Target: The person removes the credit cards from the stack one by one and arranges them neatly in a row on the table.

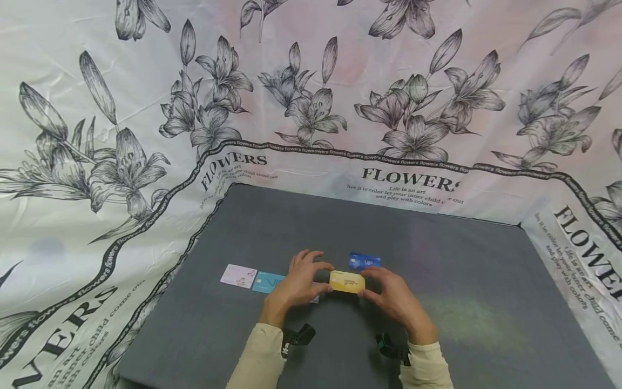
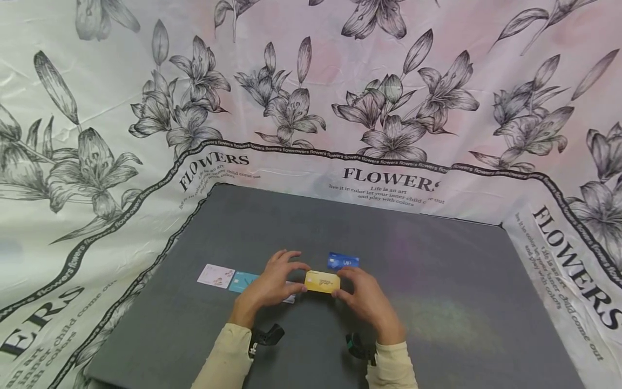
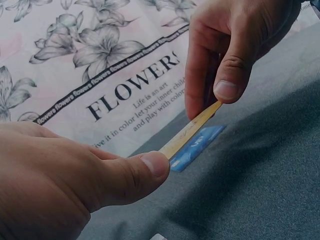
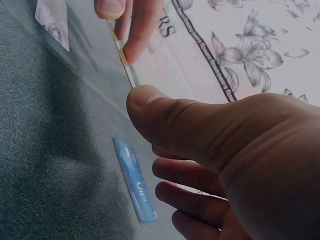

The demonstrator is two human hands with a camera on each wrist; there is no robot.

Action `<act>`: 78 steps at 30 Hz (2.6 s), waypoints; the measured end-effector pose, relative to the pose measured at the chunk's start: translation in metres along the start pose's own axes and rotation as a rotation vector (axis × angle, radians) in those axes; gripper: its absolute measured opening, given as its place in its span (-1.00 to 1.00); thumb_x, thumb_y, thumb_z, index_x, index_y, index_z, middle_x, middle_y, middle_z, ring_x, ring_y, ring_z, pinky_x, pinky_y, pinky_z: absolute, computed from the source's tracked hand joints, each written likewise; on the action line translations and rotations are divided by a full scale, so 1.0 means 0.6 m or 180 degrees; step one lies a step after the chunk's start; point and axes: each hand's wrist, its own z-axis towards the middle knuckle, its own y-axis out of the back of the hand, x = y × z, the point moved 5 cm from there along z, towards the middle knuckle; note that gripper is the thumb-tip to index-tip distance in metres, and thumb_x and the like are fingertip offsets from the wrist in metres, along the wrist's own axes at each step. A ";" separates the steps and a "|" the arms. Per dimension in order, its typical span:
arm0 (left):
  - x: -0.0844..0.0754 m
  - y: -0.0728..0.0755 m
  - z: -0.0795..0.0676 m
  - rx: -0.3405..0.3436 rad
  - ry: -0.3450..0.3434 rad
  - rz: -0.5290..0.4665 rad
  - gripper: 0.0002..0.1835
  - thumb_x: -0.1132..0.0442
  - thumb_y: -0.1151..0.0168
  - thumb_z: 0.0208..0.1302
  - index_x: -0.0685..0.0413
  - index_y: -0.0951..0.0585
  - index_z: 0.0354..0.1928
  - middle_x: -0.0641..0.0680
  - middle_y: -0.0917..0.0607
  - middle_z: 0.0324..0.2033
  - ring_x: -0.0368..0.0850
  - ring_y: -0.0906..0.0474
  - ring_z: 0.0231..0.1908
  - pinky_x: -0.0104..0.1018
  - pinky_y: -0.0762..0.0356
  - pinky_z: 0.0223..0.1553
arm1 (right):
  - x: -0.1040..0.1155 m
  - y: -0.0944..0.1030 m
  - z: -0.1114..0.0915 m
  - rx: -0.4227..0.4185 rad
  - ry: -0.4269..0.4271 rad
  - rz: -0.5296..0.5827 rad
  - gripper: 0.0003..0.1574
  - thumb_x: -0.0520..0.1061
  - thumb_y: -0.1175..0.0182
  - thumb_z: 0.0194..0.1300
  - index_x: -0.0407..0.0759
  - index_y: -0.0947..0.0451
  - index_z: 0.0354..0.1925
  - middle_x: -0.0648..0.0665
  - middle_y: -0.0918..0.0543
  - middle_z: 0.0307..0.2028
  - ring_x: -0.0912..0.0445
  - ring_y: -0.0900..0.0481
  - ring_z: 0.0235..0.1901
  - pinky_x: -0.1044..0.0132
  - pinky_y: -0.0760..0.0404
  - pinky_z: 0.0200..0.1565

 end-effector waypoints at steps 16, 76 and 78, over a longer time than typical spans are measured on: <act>0.013 -0.008 -0.005 0.0029 0.0005 0.0182 -0.55 0.07 -0.55 0.41 -0.11 -0.76 0.30 0.18 -0.42 0.60 0.42 -0.09 0.66 0.45 0.00 0.63 | 0.013 -0.011 0.003 0.0004 0.0003 -0.0038 -0.45 -0.09 -0.61 0.30 -0.31 -0.74 0.16 -0.36 -0.74 0.24 -0.31 -0.70 0.28 -0.26 -0.62 0.33; 0.080 -0.064 -0.004 -0.0272 0.0015 0.0325 -0.55 0.01 -0.69 0.21 -0.20 -0.85 0.15 0.16 -0.52 0.53 0.44 -0.16 0.62 0.69 0.05 0.53 | 0.013 -0.055 0.005 0.0218 -0.0071 -0.0276 -0.46 -0.03 -0.68 0.18 -0.30 -0.82 0.04 -0.34 -0.75 0.19 -0.33 -0.69 0.22 -0.28 -0.63 0.28; 0.078 -0.063 -0.006 -0.0297 0.0025 0.0355 -0.56 0.03 -0.70 0.20 -0.20 -0.85 0.14 0.17 -0.52 0.52 0.44 -0.18 0.61 0.70 0.03 0.51 | 0.014 -0.056 0.004 0.0178 -0.0051 -0.0296 -0.47 -0.04 -0.69 0.15 -0.29 -0.83 0.01 -0.34 -0.75 0.18 -0.32 -0.70 0.20 -0.28 -0.64 0.28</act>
